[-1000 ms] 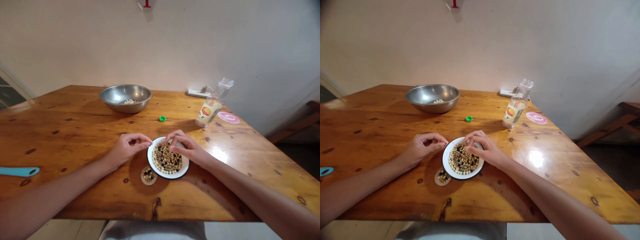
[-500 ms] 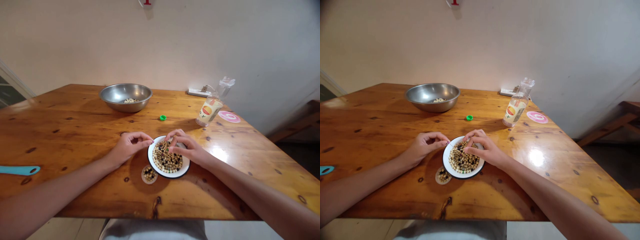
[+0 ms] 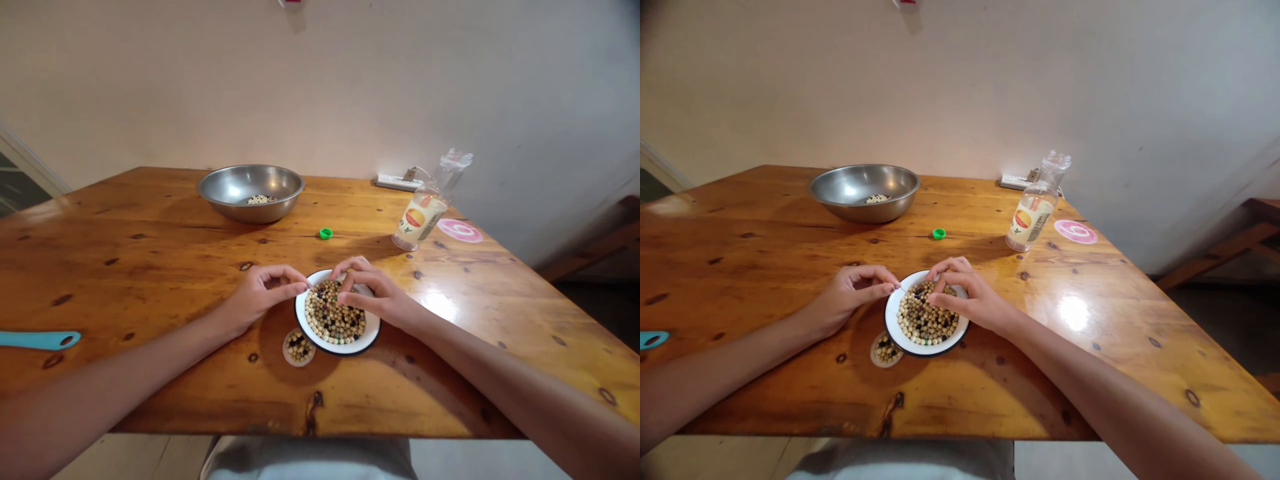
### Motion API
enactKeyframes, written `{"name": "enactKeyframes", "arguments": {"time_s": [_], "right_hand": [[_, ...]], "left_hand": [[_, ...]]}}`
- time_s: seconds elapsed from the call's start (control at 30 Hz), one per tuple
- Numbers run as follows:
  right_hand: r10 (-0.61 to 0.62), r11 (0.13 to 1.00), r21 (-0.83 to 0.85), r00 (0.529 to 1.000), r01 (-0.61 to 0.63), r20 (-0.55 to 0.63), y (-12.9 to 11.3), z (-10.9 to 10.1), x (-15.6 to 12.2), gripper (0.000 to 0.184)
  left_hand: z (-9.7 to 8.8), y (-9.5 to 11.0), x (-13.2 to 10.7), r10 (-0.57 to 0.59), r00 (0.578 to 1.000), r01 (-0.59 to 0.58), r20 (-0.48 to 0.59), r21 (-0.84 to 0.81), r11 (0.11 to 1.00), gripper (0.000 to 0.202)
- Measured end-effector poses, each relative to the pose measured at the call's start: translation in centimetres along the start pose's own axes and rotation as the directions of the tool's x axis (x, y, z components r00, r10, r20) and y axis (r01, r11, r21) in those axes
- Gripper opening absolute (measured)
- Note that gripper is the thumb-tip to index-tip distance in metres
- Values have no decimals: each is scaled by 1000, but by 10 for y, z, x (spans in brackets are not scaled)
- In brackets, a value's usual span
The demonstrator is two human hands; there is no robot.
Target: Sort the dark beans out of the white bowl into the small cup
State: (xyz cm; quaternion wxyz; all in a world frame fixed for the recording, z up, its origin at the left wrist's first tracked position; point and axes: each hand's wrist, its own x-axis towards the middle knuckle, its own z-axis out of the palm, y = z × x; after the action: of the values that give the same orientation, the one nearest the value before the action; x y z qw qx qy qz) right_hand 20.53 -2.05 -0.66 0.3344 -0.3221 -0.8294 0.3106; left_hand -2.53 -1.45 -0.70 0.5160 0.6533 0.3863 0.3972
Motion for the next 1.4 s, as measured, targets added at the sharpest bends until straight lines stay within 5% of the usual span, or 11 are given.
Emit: {"name": "enactKeyframes", "arguments": {"time_s": [0.33,1.0,1.2,1.4], "right_hand": [[-28,999,15,1000,28,-7,3,0,0,22],[-12,1000,-12,1000,12,-2,2,-1,0,21],[-25,999,-24,1000,25,-3,2,-1,0,20],[-25,999,-42,1000,25,-7,1,0,0,20]], "left_hand": [[1,-3,1,-61,998,62,8,-157,986,13],[1,-3,1,-85,995,91,47,-158,983,13],[3,-3,0,-75,997,77,36,-69,995,14],[2,-5,0,-3,1000,-1,17,228,974,24]]}}
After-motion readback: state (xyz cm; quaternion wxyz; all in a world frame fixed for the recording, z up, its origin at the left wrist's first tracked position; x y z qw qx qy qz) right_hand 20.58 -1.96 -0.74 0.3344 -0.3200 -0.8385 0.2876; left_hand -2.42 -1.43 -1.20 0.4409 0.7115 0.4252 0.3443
